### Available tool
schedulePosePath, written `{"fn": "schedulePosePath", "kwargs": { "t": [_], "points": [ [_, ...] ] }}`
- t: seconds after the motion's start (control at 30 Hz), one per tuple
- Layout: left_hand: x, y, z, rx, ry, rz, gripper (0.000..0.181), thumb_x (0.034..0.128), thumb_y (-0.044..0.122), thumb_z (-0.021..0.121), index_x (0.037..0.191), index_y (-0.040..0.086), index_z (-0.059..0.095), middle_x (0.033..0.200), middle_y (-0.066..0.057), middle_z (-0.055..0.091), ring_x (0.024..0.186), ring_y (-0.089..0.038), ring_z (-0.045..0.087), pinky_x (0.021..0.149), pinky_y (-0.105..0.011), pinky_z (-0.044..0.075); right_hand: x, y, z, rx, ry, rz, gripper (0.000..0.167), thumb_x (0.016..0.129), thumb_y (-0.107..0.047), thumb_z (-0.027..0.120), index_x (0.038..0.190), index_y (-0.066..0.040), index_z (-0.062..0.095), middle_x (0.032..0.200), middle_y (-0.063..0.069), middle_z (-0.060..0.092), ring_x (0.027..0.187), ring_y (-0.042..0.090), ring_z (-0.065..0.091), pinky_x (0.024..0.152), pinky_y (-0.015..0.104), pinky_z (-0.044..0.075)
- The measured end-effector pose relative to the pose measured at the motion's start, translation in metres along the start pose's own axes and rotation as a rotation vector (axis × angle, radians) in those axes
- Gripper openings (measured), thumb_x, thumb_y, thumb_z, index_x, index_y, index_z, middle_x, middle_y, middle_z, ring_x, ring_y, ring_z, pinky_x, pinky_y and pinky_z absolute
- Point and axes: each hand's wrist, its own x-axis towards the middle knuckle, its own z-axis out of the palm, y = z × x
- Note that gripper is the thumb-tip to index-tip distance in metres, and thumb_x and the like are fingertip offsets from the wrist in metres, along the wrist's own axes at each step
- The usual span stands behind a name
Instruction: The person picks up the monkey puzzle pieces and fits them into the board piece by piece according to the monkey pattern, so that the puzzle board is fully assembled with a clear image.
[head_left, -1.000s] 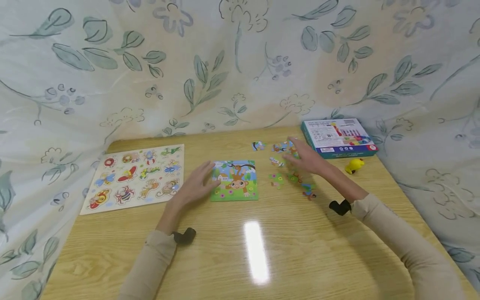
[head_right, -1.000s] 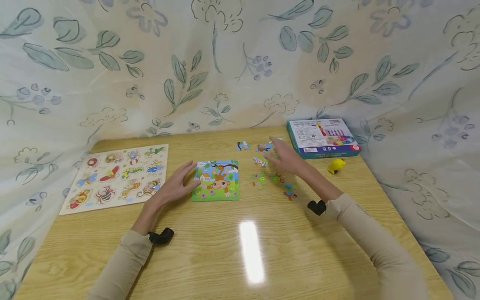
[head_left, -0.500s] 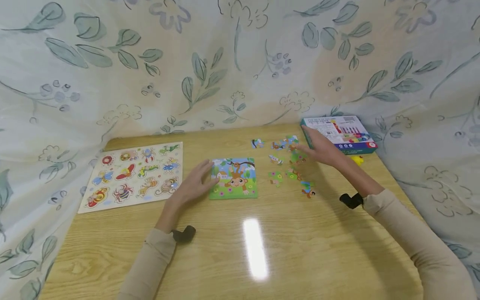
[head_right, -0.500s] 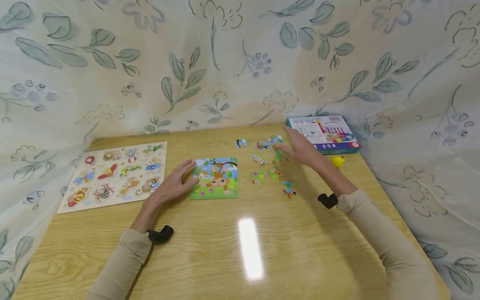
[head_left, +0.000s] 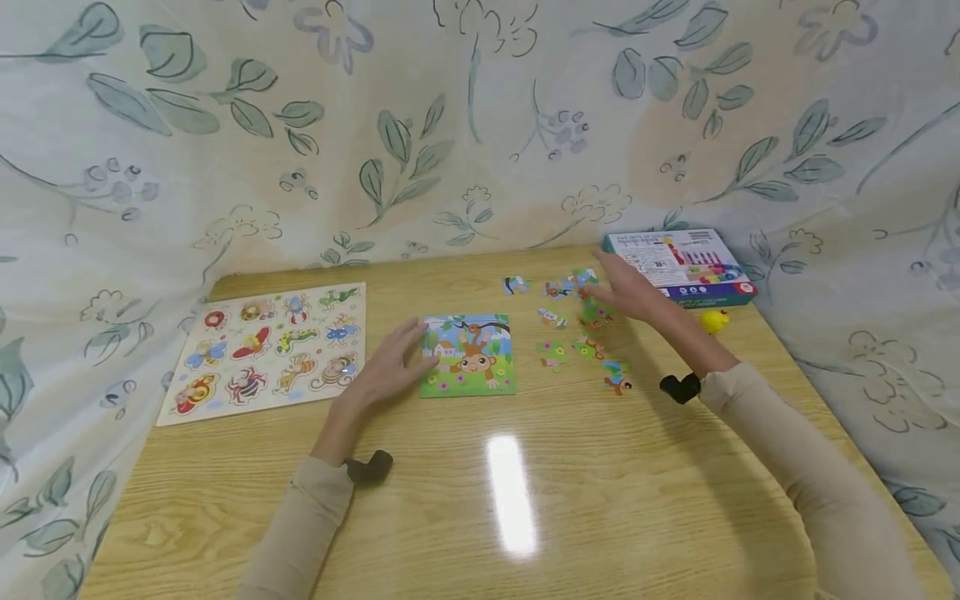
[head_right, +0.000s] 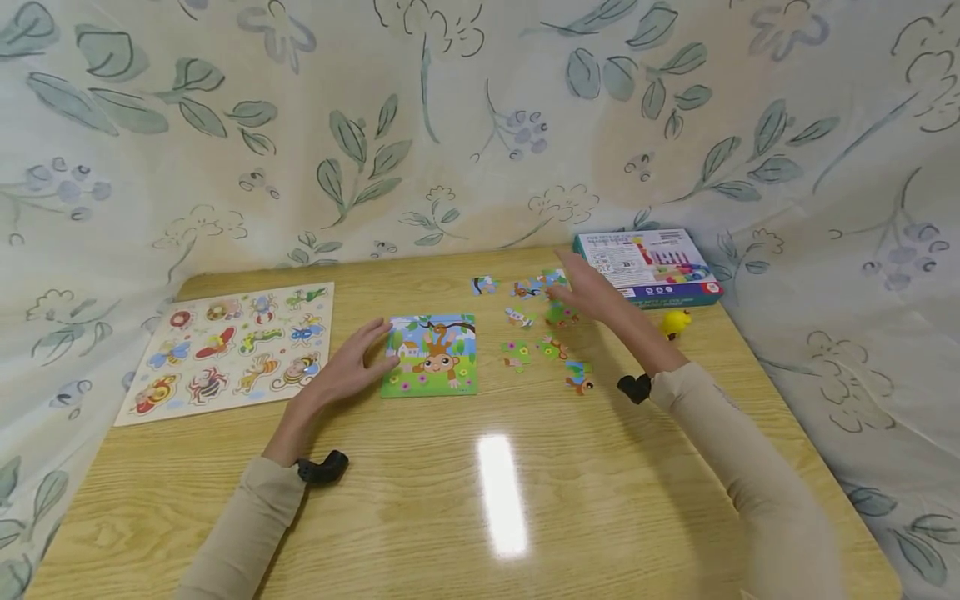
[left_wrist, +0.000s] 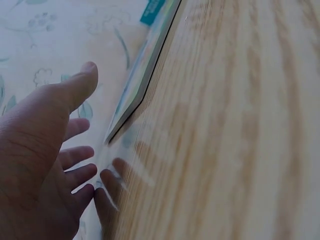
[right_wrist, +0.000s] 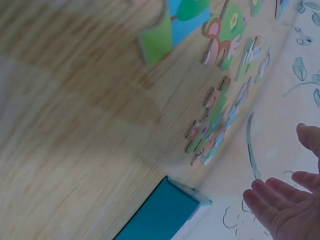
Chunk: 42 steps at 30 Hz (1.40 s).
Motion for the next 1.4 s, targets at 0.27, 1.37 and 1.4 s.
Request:
{"fn": "schedulePosePath", "kwargs": {
  "t": [0.27,1.37,1.4],
  "points": [
    [-0.002,-0.003,-0.001,0.007,0.018,-0.005,0.076,0.0924,0.060,0.051,0.154,0.022,0.027,0.164,-0.009,0.013,0.151,-0.032,0.015,0.120,-0.060,0.017,0.022,0.002,0.007,-0.064,-0.032,0.061,0.070,0.098,-0.022,0.057,0.151,0.005,0.020,0.155,0.032,0.021,0.141,0.049,0.026,0.113,0.064,0.030],
    [-0.003,-0.003,0.020,0.254,0.019,0.017,0.087,0.0911,0.060,0.053,0.155,0.009,0.023,0.163,-0.012,0.018,0.151,-0.037,0.011,0.124,-0.053,0.009,0.057,0.026,0.023,-0.175,-0.065,0.181,0.031,0.097,-0.024,0.058,0.101,0.004,0.070,0.090,0.019,0.071,0.072,0.025,0.063,0.067,0.039,0.053],
    [-0.004,-0.003,0.020,0.259,0.020,0.016,0.087,0.0908,0.060,0.053,0.155,0.009,0.023,0.163,-0.012,0.018,0.151,-0.037,0.011,0.124,-0.053,0.009,0.058,0.025,0.023,-0.183,-0.063,0.188,0.031,0.097,-0.026,0.058,0.096,0.002,0.071,0.085,0.016,0.071,0.068,0.023,0.061,0.063,0.036,0.052]
  ]
}}
